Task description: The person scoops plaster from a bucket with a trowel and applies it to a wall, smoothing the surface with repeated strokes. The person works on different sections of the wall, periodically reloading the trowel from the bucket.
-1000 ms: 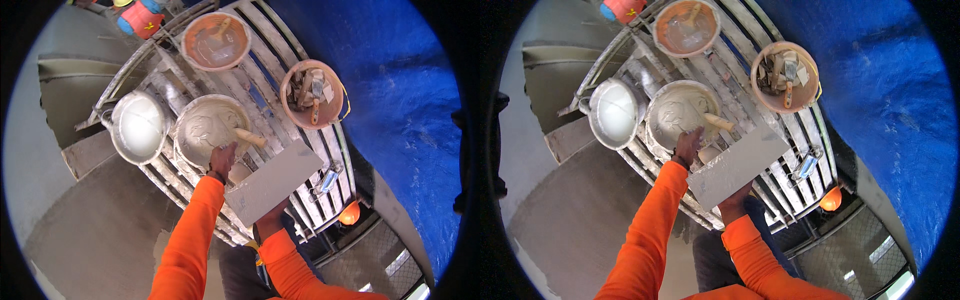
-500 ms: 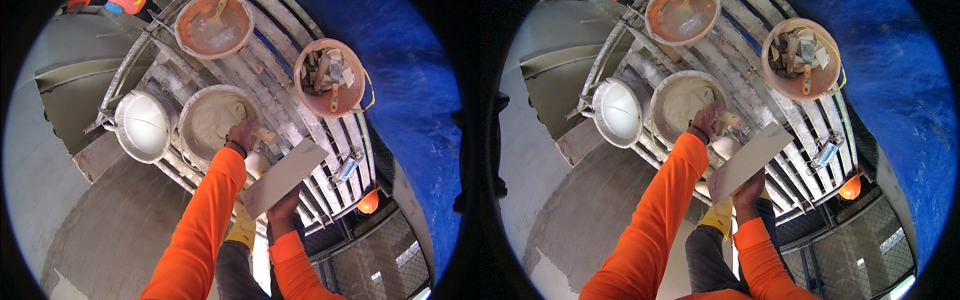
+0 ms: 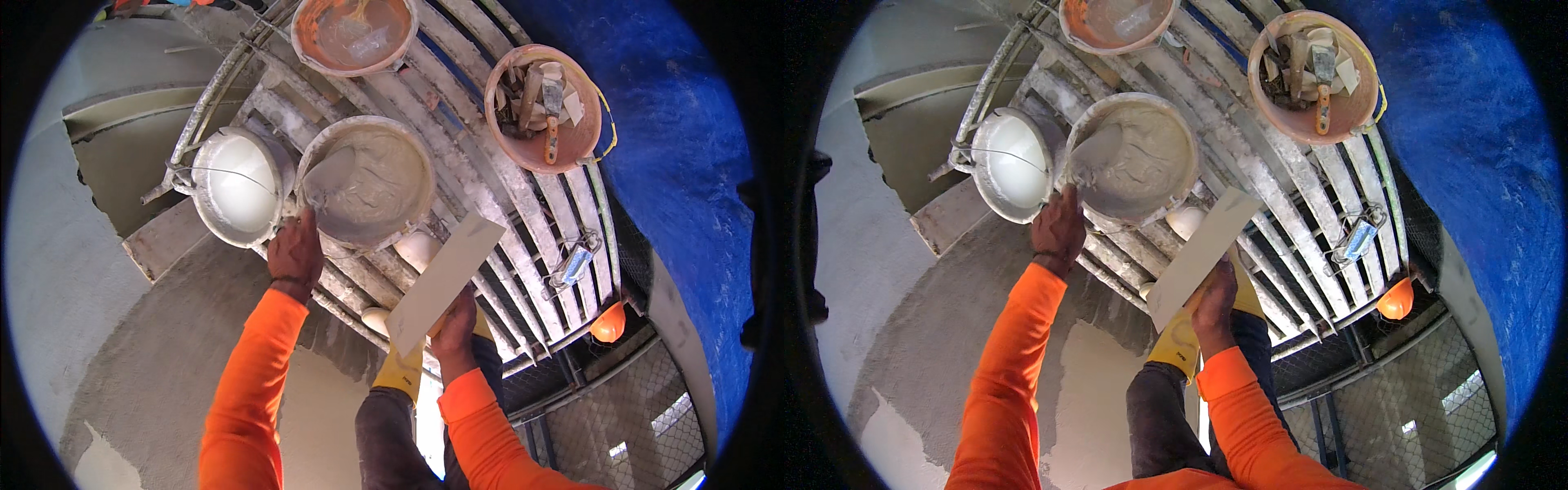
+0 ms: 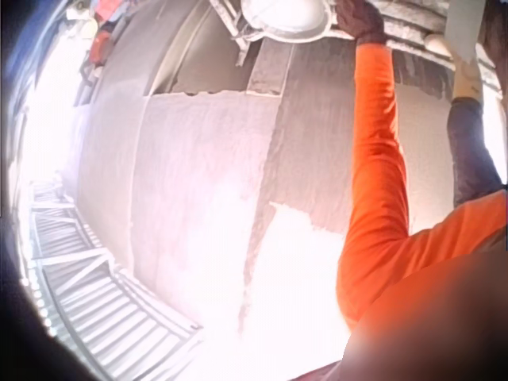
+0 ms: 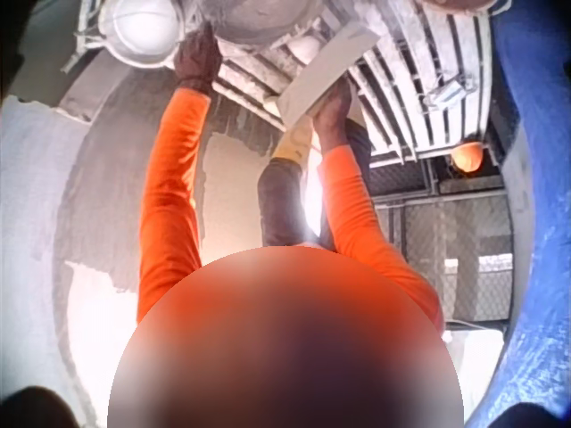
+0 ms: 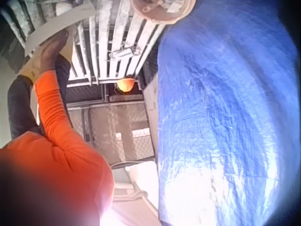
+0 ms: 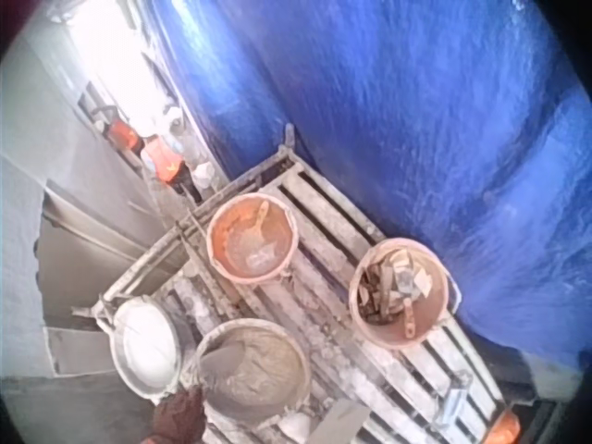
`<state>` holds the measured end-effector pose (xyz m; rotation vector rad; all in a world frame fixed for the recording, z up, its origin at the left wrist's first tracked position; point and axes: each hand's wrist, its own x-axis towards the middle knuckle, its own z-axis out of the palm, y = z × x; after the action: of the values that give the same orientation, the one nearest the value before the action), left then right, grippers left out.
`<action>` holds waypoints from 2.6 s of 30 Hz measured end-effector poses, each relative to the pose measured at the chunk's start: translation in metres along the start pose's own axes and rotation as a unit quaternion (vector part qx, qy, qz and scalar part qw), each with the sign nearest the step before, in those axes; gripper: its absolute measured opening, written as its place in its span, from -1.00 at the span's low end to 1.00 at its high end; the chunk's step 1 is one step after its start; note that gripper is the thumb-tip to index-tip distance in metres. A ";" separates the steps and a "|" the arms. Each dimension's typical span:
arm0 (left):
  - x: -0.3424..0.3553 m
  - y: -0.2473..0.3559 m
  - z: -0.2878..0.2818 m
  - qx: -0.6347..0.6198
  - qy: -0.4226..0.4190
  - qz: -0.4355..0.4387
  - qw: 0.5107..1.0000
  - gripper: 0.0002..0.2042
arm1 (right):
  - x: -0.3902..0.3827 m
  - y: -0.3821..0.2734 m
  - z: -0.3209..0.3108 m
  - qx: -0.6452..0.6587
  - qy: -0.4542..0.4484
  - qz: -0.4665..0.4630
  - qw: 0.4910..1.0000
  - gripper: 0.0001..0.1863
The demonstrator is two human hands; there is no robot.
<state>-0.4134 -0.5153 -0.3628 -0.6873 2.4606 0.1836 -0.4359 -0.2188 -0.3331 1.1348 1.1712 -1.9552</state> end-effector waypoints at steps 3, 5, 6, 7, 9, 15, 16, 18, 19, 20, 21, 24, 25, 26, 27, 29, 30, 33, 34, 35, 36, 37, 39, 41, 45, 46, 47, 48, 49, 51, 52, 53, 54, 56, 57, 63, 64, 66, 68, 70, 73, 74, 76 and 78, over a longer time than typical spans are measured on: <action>0.020 0.023 0.020 -0.040 -0.012 0.010 0.999 -0.67 | 0.003 -0.001 -0.007 -0.005 -0.008 0.004 1.000 -0.54; 0.029 0.040 0.028 -0.079 -0.065 0.020 0.995 -0.66 | 0.004 -0.002 -0.011 -0.003 -0.002 0.009 1.000 -0.53; 0.033 0.046 0.031 -0.104 -0.082 0.039 0.990 -0.61 | 0.005 -0.003 -0.013 -0.001 0.004 0.018 1.000 -0.53; 0.038 0.052 0.035 -0.107 -0.098 0.046 0.988 -0.56 | 0.006 -0.003 -0.014 0.004 -0.001 0.024 1.000 -0.53; 0.042 0.055 0.039 -0.113 -0.128 0.058 0.984 -0.46 | 0.006 -0.004 -0.017 0.010 -0.015 0.026 0.999 -0.54; 0.019 0.017 0.057 -0.213 -0.011 0.105 0.971 -0.50 | 0.016 -0.007 -0.018 -0.009 -0.110 0.001 0.994 -0.57; 0.015 0.014 0.061 -0.230 -0.018 0.102 0.968 -0.50 | 0.020 -0.007 -0.017 0.004 -0.117 0.011 0.993 -0.58; 0.007 0.009 0.067 -0.267 -0.032 0.098 0.958 -0.48 | 0.032 -0.006 -0.014 0.018 -0.107 0.028 0.994 -0.58; 0.001 0.008 0.069 -0.290 -0.012 0.103 0.951 -0.47 | 0.039 -0.006 -0.012 0.020 -0.088 0.036 0.995 -0.57; -0.005 0.008 0.071 -0.317 0.008 0.108 0.942 -0.47 | 0.047 -0.005 -0.009 0.020 -0.071 0.043 0.996 -0.57; -0.012 0.008 0.072 -0.344 0.026 0.113 0.932 -0.46 | 0.053 -0.004 -0.008 0.041 -0.087 0.044 0.994 -0.56; -0.037 0.011 0.071 -0.428 0.096 0.116 0.891 -0.53 | 0.071 0.006 -0.006 0.071 -0.108 0.050 0.990 -0.53; -0.047 0.012 0.069 -0.455 0.114 0.113 0.876 -0.54 | 0.077 0.012 -0.004 0.062 -0.097 0.051 0.992 -0.53; -0.057 0.012 0.068 -0.450 0.156 0.119 0.871 -0.55 | 0.082 0.018 -0.003 0.058 -0.118 0.046 0.990 -0.52; -0.066 0.011 0.066 -0.426 0.181 0.130 0.877 -0.55 | 0.089 0.024 0.000 0.046 -0.105 0.066 0.991 -0.52; -0.084 0.004 0.063 -0.375 0.228 0.141 0.887 -0.53 | 0.101 0.036 0.007 0.034 -0.146 0.096 0.984 -0.51; -0.094 0.000 0.062 -0.345 0.213 0.147 0.902 -0.55 | 0.104 0.040 0.011 0.080 -0.155 0.161 0.971 -0.43; -0.111 -0.012 0.066 -0.288 0.258 0.186 0.903 -0.52 | 0.103 0.051 0.026 0.155 -0.216 0.235 0.935 -0.45; -0.112 -0.016 0.069 -0.278 0.263 0.192 0.904 -0.46 | 0.096 0.051 0.029 0.137 -0.236 0.235 0.933 -0.44; -0.115 -0.021 0.070 -0.274 0.260 0.191 0.906 -0.46 | 0.089 0.050 0.032 0.102 -0.217 0.233 0.942 -0.42; -0.117 -0.025 0.072 -0.273 0.256 0.191 0.908 -0.46 | 0.081 0.049 0.034 0.071 -0.218 0.236 0.944 -0.41; -0.117 -0.029 0.075 -0.275 0.256 0.193 0.906 -0.46 | 0.076 0.047 0.038 0.043 -0.190 0.228 0.954 -0.41; -0.114 -0.030 0.080 -0.266 0.270 0.200 0.904 -0.51 | 0.072 0.046 0.045 0.027 -0.187 0.219 0.957 -0.41; -0.109 -0.030 0.087 -0.242 0.298 0.212 0.899 -0.54 | 0.074 0.046 0.049 0.023 -0.188 0.202 0.961 -0.41; -0.100 -0.027 0.103 -0.222 0.356 0.219 0.881 -0.51 | 0.086 0.046 0.047 0.017 -0.177 0.168 0.970 -0.40; -0.099 -0.027 0.107 -0.220 0.343 0.207 0.890 -0.49 | 0.088 0.046 0.045 0.014 -0.173 0.163 0.971 -0.40; -0.099 -0.026 0.111 -0.250 0.316 0.182 0.897 -0.45 | 0.090 0.045 0.043 0.010 -0.173 0.157 0.972 -0.40; -0.098 -0.026 0.114 -0.278 0.282 0.152 0.905 -0.42 | 0.091 0.044 0.042 0.007 -0.171 0.152 0.973 -0.40; -0.098 -0.026 0.115 -0.257 0.318 0.161 0.898 -0.43 | 0.092 0.042 0.041 0.003 -0.168 0.149 0.975 -0.40; -0.099 -0.023 0.115 -0.232 0.350 0.150 0.895 -0.47 | 0.095 0.039 0.041 -0.008 -0.163 0.141 0.977 -0.40; -0.099 -0.021 0.113 -0.228 0.345 0.131 0.901 -0.49 | 0.096 0.038 0.041 -0.013 -0.161 0.137 0.977 -0.40; -0.099 -0.019 0.111 -0.223 0.340 0.111 0.907 -0.51 | 0.096 0.037 0.042 -0.019 -0.160 0.135 0.978 -0.40; -0.095 -0.013 0.109 -0.220 0.349 0.094 0.906 -0.49 | 0.096 0.036 0.042 -0.027 -0.157 0.132 0.978 -0.40; -0.090 0.000 0.105 -0.205 0.292 0.061 0.932 -0.63 | 0.095 0.035 0.042 -0.045 -0.155 0.125 0.979 -0.39; -0.086 0.007 0.105 -0.211 0.198 0.028 0.957 -0.67 | 0.094 0.034 0.041 -0.060 -0.156 0.120 0.979 -0.39; -0.068 0.046 0.108 -0.338 0.151 -0.022 0.929 -0.75 | 0.073 0.019 0.035 -0.158 -0.183 0.118 0.963 -0.39; -0.074 0.049 0.108 -0.391 0.176 -0.041 0.902 -0.74 | 0.070 0.017 0.035 -0.171 -0.188 0.116 0.960 -0.39; -0.088 0.051 0.111 -0.397 0.234 -0.032 0.887 -0.72 | 0.061 0.021 0.035 -0.199 -0.200 0.114 0.952 -0.39; -0.113 0.050 0.121 -0.461 0.238 -0.055 0.853 -0.72 | 0.050 0.034 0.033 -0.223 -0.215 0.123 0.943 -0.39; -0.168 0.049 0.144 -0.524 0.282 -0.112 0.796 -0.71 | 0.037 0.053 0.027 -0.248 -0.223 0.132 0.933 -0.38; -0.296 0.065 0.185 -0.467 0.259 -0.271 0.801 -0.61 | 0.015 0.097 0.008 -0.279 -0.240 0.157 0.917 -0.38; -0.344 0.071 0.196 -0.462 0.207 -0.297 0.809 -0.58 | 0.008 0.115 0.000 -0.291 -0.246 0.168 0.909 -0.38; -0.446 0.088 0.208 -0.480 0.117 -0.303 0.815 -0.60 | -0.004 0.157 -0.019 -0.310 -0.259 0.188 0.895 -0.38; -0.534 0.111 0.206 -0.474 0.105 -0.304 0.820 -0.63 | -0.012 0.205 -0.042 -0.321 -0.268 0.210 0.884 -0.38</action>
<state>0.0070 -0.1318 -0.2353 -1.9443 2.0679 1.1632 -0.2500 -0.2705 -0.4140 0.4002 1.0291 -1.2630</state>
